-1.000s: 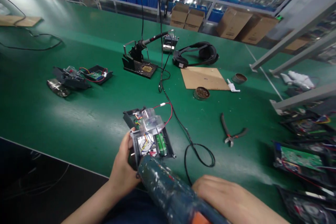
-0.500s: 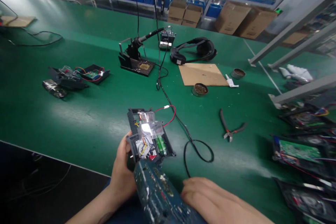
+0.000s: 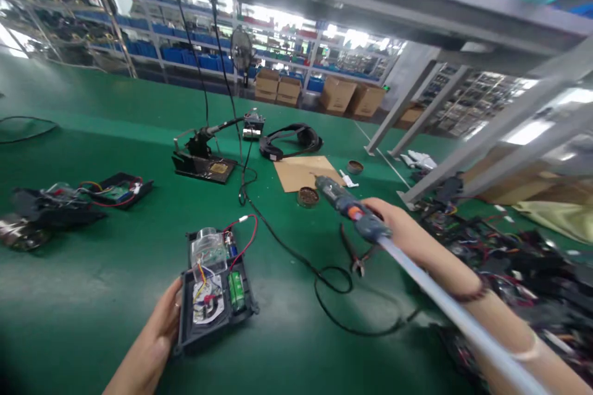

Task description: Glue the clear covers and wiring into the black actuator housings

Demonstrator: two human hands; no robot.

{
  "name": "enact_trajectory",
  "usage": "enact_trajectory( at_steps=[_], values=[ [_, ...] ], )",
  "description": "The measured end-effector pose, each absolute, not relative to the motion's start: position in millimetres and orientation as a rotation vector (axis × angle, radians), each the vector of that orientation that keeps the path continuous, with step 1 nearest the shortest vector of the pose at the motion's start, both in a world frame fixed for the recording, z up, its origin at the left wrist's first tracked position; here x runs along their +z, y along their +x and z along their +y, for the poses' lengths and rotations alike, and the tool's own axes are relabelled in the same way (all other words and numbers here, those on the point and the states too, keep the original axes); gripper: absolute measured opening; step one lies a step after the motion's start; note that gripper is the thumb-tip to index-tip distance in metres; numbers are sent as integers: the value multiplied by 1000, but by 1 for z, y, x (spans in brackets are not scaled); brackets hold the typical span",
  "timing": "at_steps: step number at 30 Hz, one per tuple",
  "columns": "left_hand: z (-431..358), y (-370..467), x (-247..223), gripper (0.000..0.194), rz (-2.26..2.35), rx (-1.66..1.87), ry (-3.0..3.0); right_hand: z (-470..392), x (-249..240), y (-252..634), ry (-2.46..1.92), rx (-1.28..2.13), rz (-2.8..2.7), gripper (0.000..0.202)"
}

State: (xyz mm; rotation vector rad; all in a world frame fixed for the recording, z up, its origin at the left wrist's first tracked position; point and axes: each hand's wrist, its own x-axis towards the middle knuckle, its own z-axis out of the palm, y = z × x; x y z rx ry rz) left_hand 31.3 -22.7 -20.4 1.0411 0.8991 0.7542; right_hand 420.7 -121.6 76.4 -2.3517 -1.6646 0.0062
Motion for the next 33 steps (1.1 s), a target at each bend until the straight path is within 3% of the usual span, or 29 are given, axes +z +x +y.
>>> enact_trajectory(
  at_steps=[5,10,15,18,21,25,29,33],
  values=[
    [-11,37,-11,72,924,681,947,-59,44,460,-2537,-144,-1609,16],
    [-12,38,-8,67,839,705,908,-34,30,450,-2414,-114,-1679,19],
    [-11,45,-9,65,795,696,888,-40,64,358,-2060,-81,-1802,25],
    [-13,50,-9,61,773,671,892,-39,82,289,-1613,341,-1972,33],
    [-15,51,-6,57,745,664,931,-29,87,248,-1465,675,-1979,39],
    [-16,48,-3,49,722,694,1050,-29,87,235,-1442,921,-1919,26],
    [-16,46,-3,41,720,710,1144,-55,89,232,-1372,790,-1991,13],
    [-18,44,-3,28,761,794,1286,-81,71,223,-1320,628,-1921,17]
  ],
)
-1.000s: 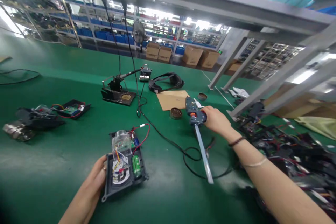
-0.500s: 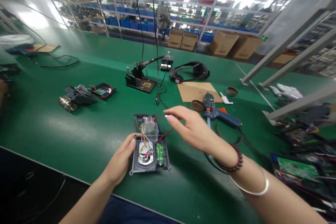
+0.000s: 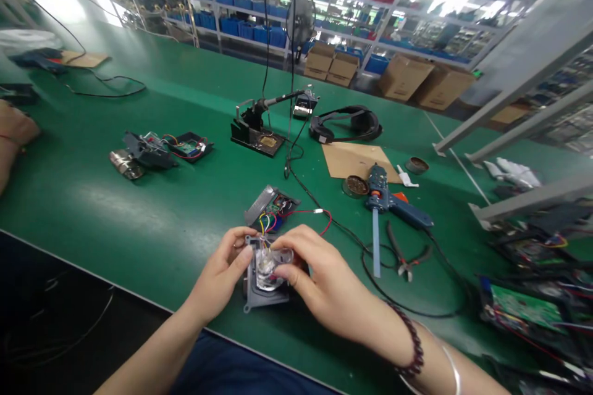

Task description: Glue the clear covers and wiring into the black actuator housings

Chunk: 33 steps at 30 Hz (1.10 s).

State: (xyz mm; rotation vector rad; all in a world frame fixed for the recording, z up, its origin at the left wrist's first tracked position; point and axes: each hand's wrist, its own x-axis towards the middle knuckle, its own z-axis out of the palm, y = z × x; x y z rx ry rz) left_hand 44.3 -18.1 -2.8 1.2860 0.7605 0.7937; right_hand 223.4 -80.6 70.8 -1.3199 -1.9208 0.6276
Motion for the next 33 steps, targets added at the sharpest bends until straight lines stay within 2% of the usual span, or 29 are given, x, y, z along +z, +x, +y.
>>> enact_trajectory(
  at_steps=[6,8,11,15,20,28,33],
  values=[
    [-12,35,6,20,1056,1044,1869,-89,35,220,-1281,474,-1731,18],
    [-10,32,12,9,1044,1157,2066,-87,31,220,-1257,470,-1703,19],
    [-11,30,22,11,946,1191,2245,-86,31,220,-1240,497,-1608,21],
    [-21,33,29,5,869,1116,2299,-85,29,221,-1216,650,-1420,21],
    [-24,45,32,8,866,1105,2377,-87,22,223,-1123,869,-1215,19],
    [-28,58,41,7,1044,982,2546,-89,15,225,-1095,815,-1236,22],
    [-23,55,34,14,1164,1077,2358,-89,15,226,-1086,792,-1272,22]
  ],
)
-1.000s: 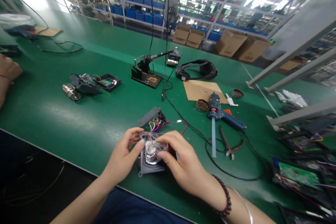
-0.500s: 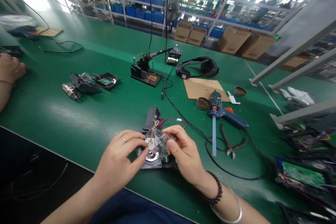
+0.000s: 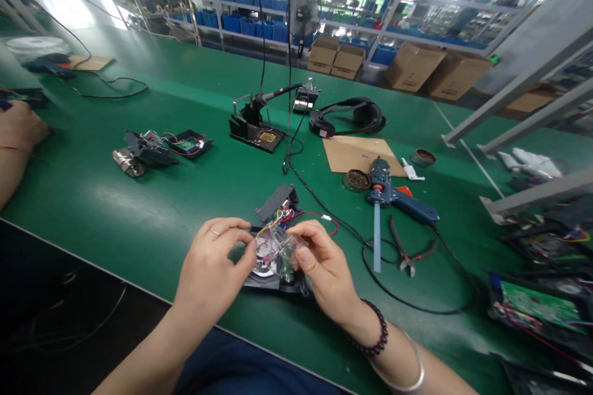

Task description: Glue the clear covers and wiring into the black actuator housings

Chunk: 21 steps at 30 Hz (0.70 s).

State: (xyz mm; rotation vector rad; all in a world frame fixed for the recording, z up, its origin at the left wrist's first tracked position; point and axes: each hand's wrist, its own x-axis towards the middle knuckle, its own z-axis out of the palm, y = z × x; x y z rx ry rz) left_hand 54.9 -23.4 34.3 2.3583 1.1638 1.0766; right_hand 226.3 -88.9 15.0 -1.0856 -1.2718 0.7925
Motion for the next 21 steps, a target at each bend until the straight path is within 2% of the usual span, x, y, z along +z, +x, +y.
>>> enact_trajectory(
  at_steps=[6,11,13,16,21],
  values=[
    [-11,51,25,8,1119,884,1869,-90,23,225,-1147,603,-1467,22],
    [-20,54,15,8,1003,882,1533,-94,29,221,-1197,496,-1642,19],
    [-27,55,12,16,994,934,1414,-95,31,220,-1202,474,-1688,19],
    [-32,53,12,37,963,994,1270,-97,34,217,-1197,458,-1746,20],
    [-28,46,12,30,890,927,1247,-99,37,214,-1187,423,-1812,21]
  ],
)
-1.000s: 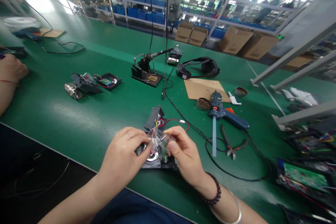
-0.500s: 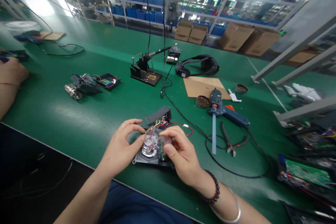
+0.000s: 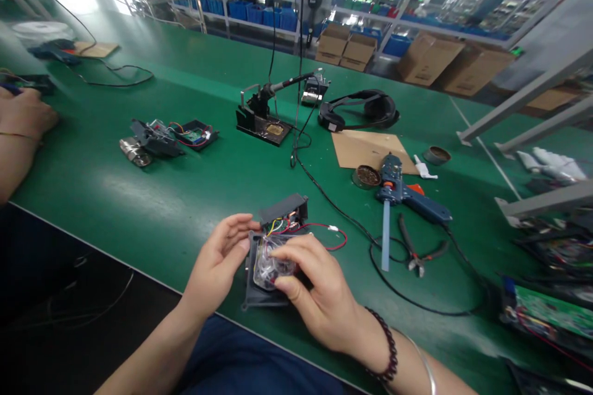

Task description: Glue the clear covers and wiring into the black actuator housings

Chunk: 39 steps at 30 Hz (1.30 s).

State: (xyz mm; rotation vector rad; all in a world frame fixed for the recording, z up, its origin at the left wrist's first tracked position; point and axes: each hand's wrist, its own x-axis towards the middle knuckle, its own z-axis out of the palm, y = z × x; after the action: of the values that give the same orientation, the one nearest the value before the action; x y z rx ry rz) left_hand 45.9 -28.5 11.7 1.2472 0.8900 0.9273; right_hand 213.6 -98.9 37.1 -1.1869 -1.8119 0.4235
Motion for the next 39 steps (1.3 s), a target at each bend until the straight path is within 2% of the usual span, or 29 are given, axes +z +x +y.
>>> enact_trajectory(
  at_steps=[7,12,15,21,26,33,39],
  values=[
    [-24,41,6,27,909,912,1389,-99,41,212,-1196,396,-1872,22],
    [-10,32,18,14,924,1048,1838,-98,43,211,-1182,391,-1865,21],
    [5,32,31,15,723,1120,2176,-98,42,212,-1188,396,-1869,21],
    [31,38,47,33,323,807,2734,-95,42,213,-1197,403,-1859,22],
    [39,40,59,24,233,755,2900,-95,40,215,-1193,436,-1870,21],
    [36,44,81,14,193,470,3056,-95,40,216,-1199,447,-1889,21],
    [28,47,80,10,87,509,3095,-97,39,218,-1203,501,-1907,22]
  ],
)
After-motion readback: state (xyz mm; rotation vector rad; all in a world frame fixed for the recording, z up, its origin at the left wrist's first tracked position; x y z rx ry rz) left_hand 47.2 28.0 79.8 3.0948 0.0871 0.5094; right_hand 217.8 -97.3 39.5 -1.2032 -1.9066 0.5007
